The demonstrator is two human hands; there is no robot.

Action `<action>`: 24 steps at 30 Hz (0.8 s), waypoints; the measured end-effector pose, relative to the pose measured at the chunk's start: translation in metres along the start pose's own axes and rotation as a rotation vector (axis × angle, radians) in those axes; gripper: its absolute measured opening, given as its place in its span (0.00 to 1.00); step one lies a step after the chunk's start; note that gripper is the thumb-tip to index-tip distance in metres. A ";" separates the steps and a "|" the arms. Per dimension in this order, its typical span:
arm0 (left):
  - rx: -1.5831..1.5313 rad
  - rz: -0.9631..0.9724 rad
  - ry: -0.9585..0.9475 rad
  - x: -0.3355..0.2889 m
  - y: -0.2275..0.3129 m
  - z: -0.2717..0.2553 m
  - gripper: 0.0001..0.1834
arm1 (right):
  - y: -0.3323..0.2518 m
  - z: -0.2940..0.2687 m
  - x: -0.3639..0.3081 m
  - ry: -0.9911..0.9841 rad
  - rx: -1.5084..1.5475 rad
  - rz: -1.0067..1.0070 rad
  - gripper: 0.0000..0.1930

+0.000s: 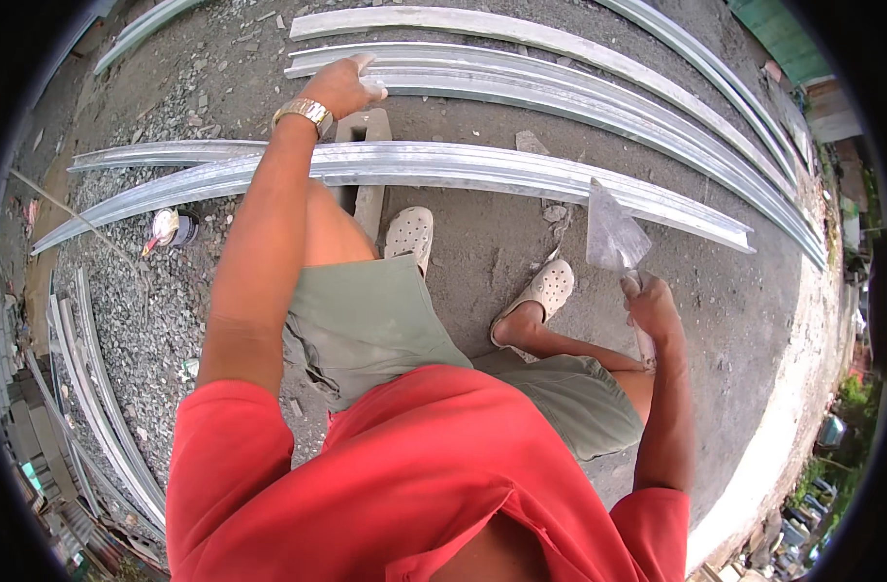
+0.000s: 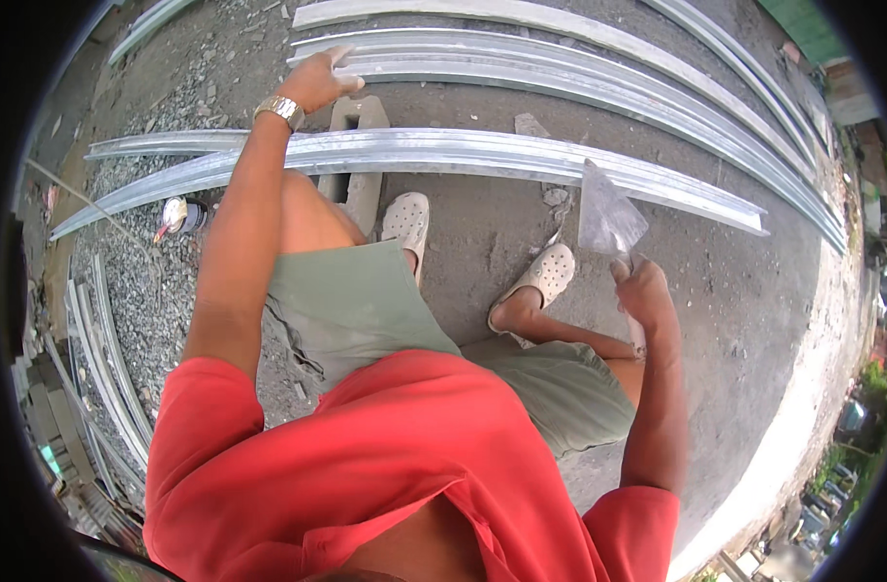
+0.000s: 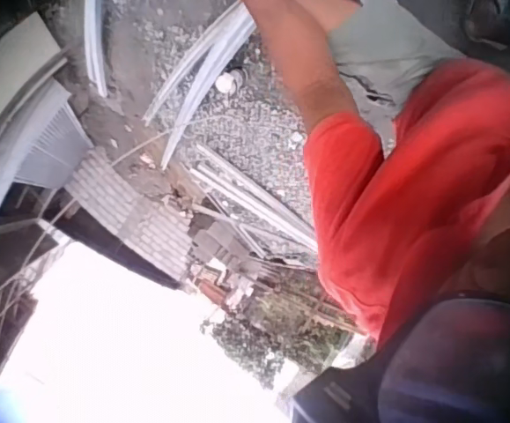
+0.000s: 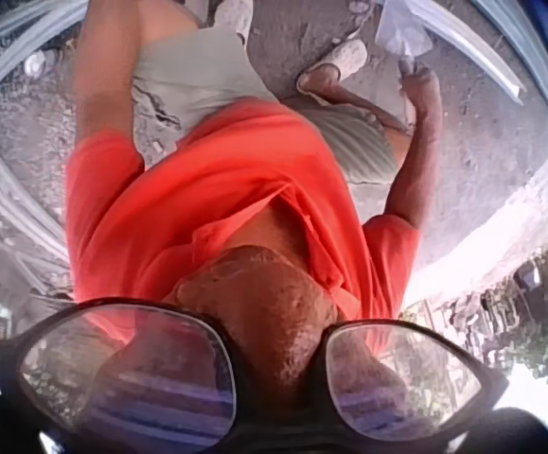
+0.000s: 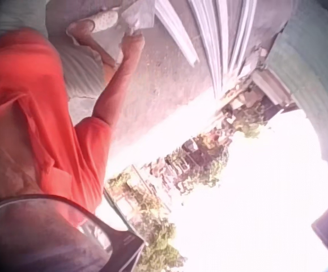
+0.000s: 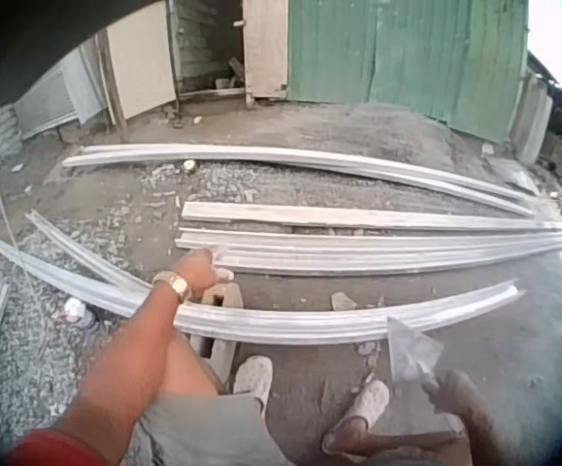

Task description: Applying mortar or cement to metal C-channel beams using a hand trowel.

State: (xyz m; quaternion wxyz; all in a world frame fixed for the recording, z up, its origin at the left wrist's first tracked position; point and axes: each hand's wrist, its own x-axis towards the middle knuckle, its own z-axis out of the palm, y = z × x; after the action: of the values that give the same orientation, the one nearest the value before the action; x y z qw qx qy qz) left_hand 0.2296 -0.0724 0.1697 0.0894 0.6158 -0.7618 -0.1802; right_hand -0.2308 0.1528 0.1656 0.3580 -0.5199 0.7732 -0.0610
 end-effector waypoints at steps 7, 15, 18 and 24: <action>-0.082 -0.105 -0.006 -0.001 -0.058 0.012 0.39 | -0.129 0.134 0.010 -0.187 -0.259 -0.504 0.22; -0.201 -0.092 -0.121 -0.018 -0.064 -0.003 0.38 | -0.038 0.019 0.085 0.064 -0.249 -0.112 0.25; -0.126 -0.082 -0.156 -0.011 -0.073 0.003 0.38 | 0.022 -0.043 0.118 0.145 -0.280 0.032 0.26; -0.014 -0.110 -0.217 0.002 -0.068 0.016 0.38 | -0.048 -0.019 0.099 0.031 -0.355 -0.345 0.25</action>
State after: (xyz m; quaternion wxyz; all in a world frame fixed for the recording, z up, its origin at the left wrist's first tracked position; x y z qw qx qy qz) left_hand 0.2850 -0.0841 0.1285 0.0008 0.6330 -0.7307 -0.2559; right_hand -0.2260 0.0415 0.1539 0.2334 -0.6978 0.6771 0.0076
